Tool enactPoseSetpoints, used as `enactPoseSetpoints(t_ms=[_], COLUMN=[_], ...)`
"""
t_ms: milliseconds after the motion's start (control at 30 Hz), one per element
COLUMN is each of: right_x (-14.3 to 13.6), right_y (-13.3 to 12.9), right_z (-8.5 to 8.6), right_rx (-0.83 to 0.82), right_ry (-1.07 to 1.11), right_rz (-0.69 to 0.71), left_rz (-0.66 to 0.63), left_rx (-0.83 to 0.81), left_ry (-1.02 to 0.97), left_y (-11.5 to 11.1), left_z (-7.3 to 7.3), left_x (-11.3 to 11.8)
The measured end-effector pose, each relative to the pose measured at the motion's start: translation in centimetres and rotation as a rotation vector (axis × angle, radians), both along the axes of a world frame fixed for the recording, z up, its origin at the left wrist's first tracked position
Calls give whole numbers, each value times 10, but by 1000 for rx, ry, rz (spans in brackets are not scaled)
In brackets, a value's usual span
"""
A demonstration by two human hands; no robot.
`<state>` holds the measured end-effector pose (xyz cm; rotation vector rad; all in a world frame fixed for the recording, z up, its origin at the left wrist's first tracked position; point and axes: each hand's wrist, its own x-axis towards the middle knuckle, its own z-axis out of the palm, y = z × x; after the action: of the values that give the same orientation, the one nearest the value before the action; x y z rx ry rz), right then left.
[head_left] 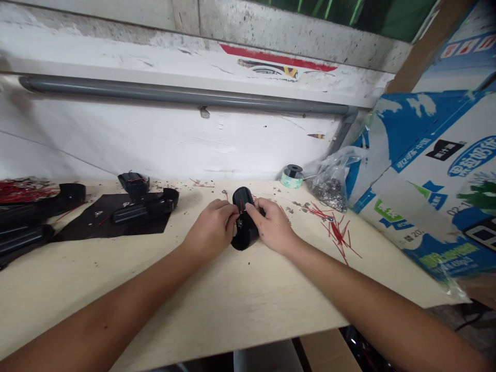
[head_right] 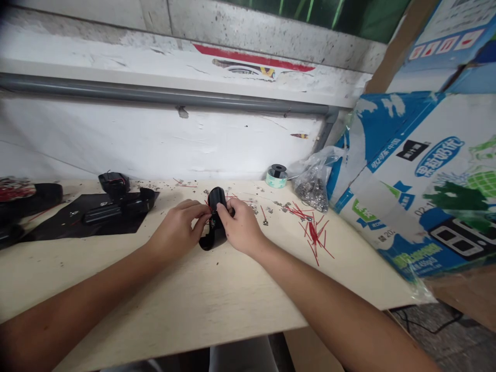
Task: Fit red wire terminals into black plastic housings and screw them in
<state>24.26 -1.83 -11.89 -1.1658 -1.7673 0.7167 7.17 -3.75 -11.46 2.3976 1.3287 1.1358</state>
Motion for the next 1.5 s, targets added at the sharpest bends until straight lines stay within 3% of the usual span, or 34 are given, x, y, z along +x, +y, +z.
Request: enactPoseSetpoints(t_ms=[433, 867, 1000, 1233, 1500], right_x=[-2, -8, -6, -2, -2], right_y=[0, 0, 2, 10, 11], right_z=[0, -8, -8, -8, -10], right_rx=[-69, 15, -2, -130, -163], right_ry=[23, -4, 8, 107, 152], right_rz=[25, -18, -16, -34, 69], left_rz=[43, 55, 65, 177, 133], left_rx=[19, 43, -16, -270, -126], left_ry=[236, 335, 191, -211, -178], left_y=[-6, -3, -2, -1, -1], left_z=[9, 2, 1, -3, -3], left_x=[2, 5, 5, 7, 6])
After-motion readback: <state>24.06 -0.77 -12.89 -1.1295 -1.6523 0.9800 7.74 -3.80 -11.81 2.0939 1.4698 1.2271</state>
